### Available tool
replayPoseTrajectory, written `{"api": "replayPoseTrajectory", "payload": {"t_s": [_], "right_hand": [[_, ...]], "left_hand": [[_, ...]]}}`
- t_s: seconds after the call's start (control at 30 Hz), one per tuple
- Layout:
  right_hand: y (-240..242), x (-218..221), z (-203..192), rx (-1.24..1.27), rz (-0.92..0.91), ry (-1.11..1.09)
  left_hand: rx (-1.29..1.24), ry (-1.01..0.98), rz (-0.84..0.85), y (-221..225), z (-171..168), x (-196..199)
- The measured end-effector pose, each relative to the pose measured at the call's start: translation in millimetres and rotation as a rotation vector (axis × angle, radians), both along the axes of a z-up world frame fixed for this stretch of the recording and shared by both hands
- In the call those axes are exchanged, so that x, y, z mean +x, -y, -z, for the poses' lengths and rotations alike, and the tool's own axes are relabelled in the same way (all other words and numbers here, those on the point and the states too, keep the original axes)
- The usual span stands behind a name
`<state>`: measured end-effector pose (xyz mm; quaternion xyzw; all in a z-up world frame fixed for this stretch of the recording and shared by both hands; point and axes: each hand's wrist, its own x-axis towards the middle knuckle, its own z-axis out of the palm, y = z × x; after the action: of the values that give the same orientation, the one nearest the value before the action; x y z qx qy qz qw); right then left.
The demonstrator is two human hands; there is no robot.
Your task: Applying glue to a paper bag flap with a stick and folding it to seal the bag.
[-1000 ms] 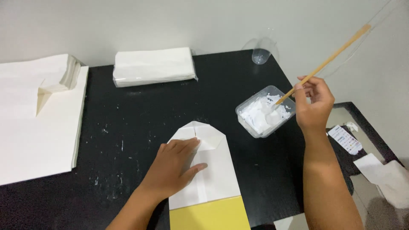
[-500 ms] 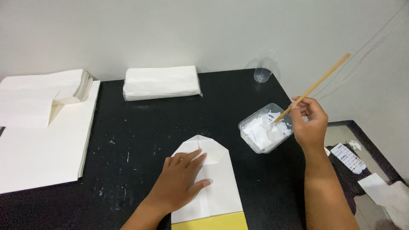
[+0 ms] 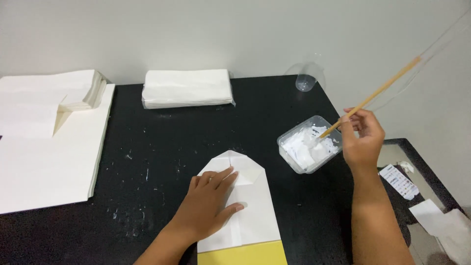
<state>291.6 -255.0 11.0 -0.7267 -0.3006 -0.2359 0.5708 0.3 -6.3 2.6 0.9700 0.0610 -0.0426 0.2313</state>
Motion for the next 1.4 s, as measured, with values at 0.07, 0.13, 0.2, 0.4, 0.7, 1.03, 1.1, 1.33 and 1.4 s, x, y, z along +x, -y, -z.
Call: {"api": "replayPoseTrajectory", "payload": {"t_s": [0.07, 0.13, 0.2, 0.4, 0.7, 1.03, 1.1, 1.33, 1.4], "right_hand": [[-3, 0, -3, -0.039, 0.000, -0.028], [-2, 0, -2, -0.084, 0.000, -0.063], [0, 3, 0, 0.017, 0.014, 0.047], [-1, -4, -4, -0.088, 0.012, -0.054], [2, 5, 0, -0.103, -0.008, -0.030], [1, 3, -2, 0.008, -0.021, -0.037], [0, -2, -4, -0.127, -0.023, -0.040], [5, 4, 5, 0.070, -0.025, -0.029], [3, 12, 5, -0.041, -0.007, 0.011]], "left_hand": [[0.012, 0.012, 0.003, -1, 0, 1], [0.017, 0.019, 0.006, -1, 2, 1], [0.026, 0.060, 0.016, -2, 4, 0], [-0.004, -0.010, -0.016, 1, -4, 2], [-0.014, 0.061, 0.021, -3, 0, 0], [-0.036, 0.033, 0.000, -2, -1, -1], [-0.029, 0.034, -0.006, -2, -1, 0], [-0.007, 0.063, 0.046, -4, 9, -4], [0.000, 0.130, 0.056, -7, 10, -1]]}}
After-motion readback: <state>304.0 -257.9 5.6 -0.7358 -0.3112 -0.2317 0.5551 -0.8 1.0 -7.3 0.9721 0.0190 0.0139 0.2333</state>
